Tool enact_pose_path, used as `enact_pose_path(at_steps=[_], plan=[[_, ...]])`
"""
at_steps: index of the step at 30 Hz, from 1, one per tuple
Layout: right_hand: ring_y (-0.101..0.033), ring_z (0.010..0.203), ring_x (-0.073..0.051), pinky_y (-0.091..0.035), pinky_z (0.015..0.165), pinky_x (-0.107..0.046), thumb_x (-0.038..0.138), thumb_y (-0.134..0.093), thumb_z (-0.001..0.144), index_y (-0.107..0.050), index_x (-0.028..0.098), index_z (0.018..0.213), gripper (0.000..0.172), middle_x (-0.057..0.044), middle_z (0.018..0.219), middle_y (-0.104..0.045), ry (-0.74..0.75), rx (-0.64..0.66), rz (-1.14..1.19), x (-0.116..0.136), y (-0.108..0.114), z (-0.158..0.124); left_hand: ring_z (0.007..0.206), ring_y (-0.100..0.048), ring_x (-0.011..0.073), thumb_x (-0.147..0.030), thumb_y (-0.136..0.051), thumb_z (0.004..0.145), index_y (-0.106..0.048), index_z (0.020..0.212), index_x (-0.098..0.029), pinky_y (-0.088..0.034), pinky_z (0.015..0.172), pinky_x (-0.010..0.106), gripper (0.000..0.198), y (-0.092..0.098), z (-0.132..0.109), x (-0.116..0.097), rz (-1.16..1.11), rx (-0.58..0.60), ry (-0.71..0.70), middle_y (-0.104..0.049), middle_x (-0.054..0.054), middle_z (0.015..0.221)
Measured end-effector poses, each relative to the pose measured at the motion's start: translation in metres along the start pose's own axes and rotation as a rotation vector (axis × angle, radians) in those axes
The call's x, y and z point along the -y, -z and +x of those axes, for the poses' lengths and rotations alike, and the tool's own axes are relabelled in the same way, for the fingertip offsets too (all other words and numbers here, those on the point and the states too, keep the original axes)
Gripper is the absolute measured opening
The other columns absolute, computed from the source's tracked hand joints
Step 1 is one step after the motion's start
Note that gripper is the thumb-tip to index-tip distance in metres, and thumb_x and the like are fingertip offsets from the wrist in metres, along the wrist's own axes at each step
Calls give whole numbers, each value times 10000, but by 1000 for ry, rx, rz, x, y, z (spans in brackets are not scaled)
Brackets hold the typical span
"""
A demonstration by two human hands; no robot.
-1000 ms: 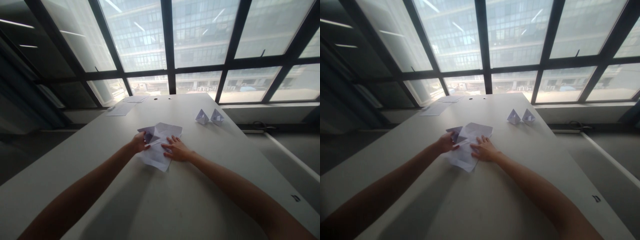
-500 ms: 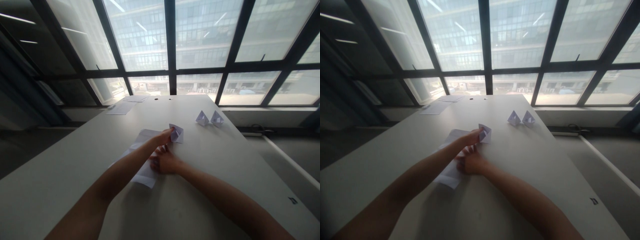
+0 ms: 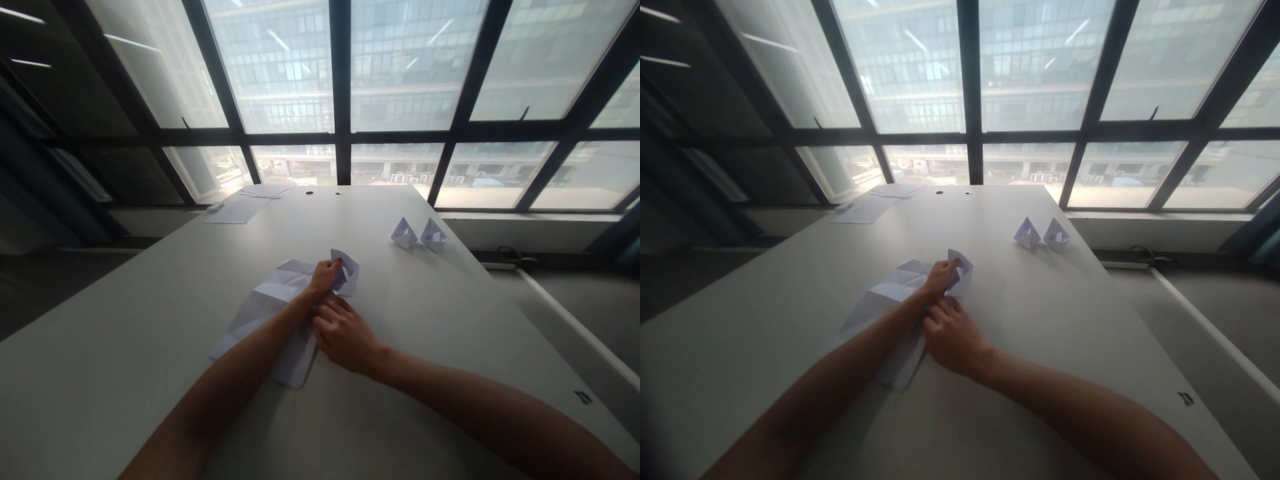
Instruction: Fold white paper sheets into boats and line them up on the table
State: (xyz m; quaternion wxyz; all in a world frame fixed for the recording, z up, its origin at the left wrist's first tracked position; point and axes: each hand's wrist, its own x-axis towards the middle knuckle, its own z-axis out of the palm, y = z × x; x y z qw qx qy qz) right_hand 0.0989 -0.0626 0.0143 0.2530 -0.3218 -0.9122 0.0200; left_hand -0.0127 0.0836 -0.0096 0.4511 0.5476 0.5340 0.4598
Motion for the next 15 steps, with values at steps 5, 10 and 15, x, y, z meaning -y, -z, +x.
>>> enact_pose_path(at_steps=[5,10,15], plan=[[-537,1251,-222,-387,1091,-362,315,-510,983,-625,177,1209,289,-101,1228,-663,89,86,149,-10,9,-12,469,-326,86,-561,-638,779,-469,479,-170,-169,453,246,521,-1,0,-10,91,-79,-131,-368,-38,456],[-444,1353,-286,-318,1152,-454,435,-548,962,-524,130,1365,506,-160,1414,-544,71,124,112,-21,-8,-7,492,-296,91,-630,-538,812,-423,490,-184,-175,470,249,562,0,-4,-19,201,-68,-248,-336,-34,479],[-530,1251,-268,-439,1047,-418,372,-539,973,-582,142,1261,370,-151,1266,-627,44,137,147,-16,-5,-5,496,-306,99,-638,-485,831,-442,478,-181,-184,478,255,578,-2,-8,-8,335,-34,-307,-343,-26,477]])
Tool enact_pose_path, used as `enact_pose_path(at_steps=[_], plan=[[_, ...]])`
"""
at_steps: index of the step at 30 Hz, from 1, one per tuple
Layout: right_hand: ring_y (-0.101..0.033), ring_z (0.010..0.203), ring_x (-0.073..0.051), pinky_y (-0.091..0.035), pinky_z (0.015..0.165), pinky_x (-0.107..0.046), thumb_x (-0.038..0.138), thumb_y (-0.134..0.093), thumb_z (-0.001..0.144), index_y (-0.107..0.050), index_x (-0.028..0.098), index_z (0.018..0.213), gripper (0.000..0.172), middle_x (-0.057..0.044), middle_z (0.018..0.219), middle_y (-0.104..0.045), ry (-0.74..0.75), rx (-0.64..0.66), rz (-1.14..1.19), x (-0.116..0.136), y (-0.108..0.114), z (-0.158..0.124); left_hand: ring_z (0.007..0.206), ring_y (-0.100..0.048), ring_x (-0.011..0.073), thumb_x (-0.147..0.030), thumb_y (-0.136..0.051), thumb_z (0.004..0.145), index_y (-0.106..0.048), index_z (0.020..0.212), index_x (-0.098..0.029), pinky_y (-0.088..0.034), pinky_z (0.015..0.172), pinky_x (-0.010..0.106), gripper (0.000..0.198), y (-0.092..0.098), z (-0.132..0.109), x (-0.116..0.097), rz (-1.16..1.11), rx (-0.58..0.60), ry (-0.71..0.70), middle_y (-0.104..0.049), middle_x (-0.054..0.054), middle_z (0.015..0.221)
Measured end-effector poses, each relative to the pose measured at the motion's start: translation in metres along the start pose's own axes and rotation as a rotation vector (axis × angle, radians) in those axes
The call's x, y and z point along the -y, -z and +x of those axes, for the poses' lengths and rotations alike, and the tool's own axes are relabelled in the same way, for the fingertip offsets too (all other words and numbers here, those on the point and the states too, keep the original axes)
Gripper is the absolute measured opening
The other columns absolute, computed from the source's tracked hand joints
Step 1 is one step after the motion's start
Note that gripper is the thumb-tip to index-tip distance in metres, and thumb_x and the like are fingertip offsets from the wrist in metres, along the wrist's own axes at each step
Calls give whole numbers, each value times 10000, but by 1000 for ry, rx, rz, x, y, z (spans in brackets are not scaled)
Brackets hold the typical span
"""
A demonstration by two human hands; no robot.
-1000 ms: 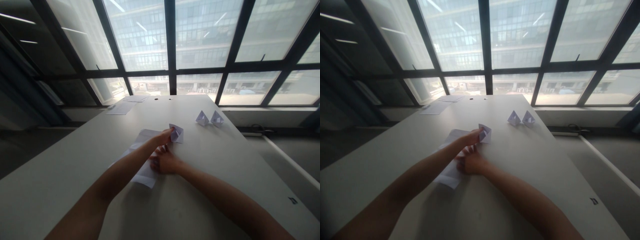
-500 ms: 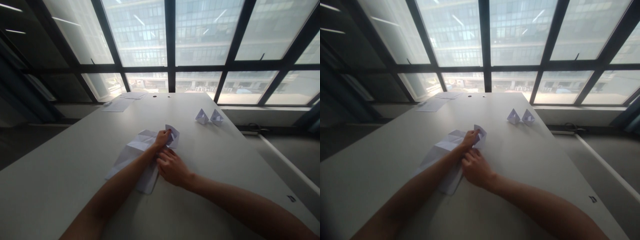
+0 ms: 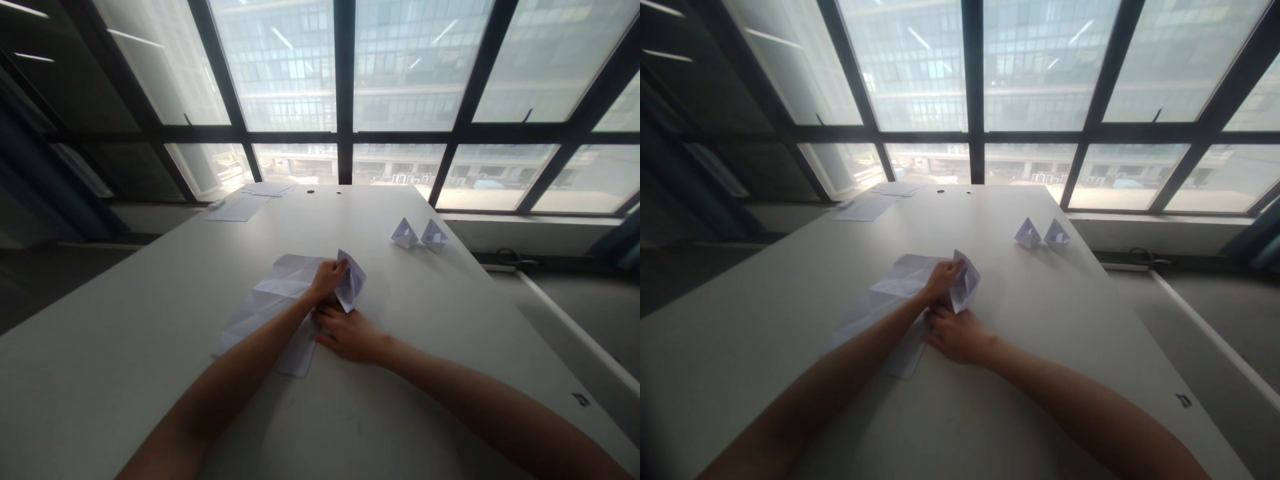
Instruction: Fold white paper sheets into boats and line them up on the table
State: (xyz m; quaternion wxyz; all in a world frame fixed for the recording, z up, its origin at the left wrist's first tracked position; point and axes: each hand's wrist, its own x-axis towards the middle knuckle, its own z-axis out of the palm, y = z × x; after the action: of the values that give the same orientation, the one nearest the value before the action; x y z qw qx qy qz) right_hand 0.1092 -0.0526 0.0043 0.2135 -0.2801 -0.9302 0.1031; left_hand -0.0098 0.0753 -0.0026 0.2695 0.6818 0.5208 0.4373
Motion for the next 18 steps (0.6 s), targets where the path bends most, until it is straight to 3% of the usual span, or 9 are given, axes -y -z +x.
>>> enact_pose_path(at_steps=[4,6,9,11,13,15,18], plan=[[-628,1043,-215,-489,947,-346,258,-530,959,-666,188,1085,198,-96,1103,-687,133,-13,138,23,13,-15,514,-291,98,-571,-531,820,-400,453,-186,-172,489,254,547,-3,-2,4,13,-14,-12,-300,-35,475],[-642,967,-191,-506,899,-327,203,-509,945,-679,222,1096,228,-71,1061,-698,129,-157,249,23,24,-21,521,-295,95,-507,-565,809,-402,449,-180,-177,493,249,514,-3,-3,2,17,-2,-28,-301,-38,480],[-625,1020,-233,-502,930,-406,178,-519,898,-700,226,1081,262,-91,1061,-691,-162,-594,286,-7,42,-21,515,-329,92,-436,-597,800,-480,470,-156,-201,485,230,448,-4,-8,-4,19,86,-65,-352,-40,483],[-620,1029,-261,-523,880,-439,214,-568,845,-693,198,1129,311,-120,1109,-688,-414,-763,287,-38,49,-17,519,-379,97,-396,-605,804,-574,538,-137,-242,487,214,372,-5,-12,-8,11,190,-127,-434,-39,507],[-656,935,-262,-555,768,-413,285,-653,771,-677,158,1191,439,-143,1116,-703,-603,-727,417,-68,49,-15,544,-444,107,-354,-617,804,-661,665,-129,-299,507,205,268,-7,-16,-12,-16,279,-198,-533,-33,566],[-690,846,-247,-562,717,-370,317,-668,750,-715,124,1129,428,-136,1016,-744,-651,-602,667,-88,43,-16,572,-498,117,-310,-644,795,-704,881,-144,-350,537,202,197,-9,-20,-15,-61,316,-230,-603,-29,627],[-697,773,-226,-543,681,-325,314,-622,784,-768,138,1029,335,-72,886,-771,-596,-493,806,-102,31,-22,558,-512,110,-279,-669,802,-583,1217,-210,-374,550,195,429,-13,-24,-15,-132,286,-206,-621,-51,669]])
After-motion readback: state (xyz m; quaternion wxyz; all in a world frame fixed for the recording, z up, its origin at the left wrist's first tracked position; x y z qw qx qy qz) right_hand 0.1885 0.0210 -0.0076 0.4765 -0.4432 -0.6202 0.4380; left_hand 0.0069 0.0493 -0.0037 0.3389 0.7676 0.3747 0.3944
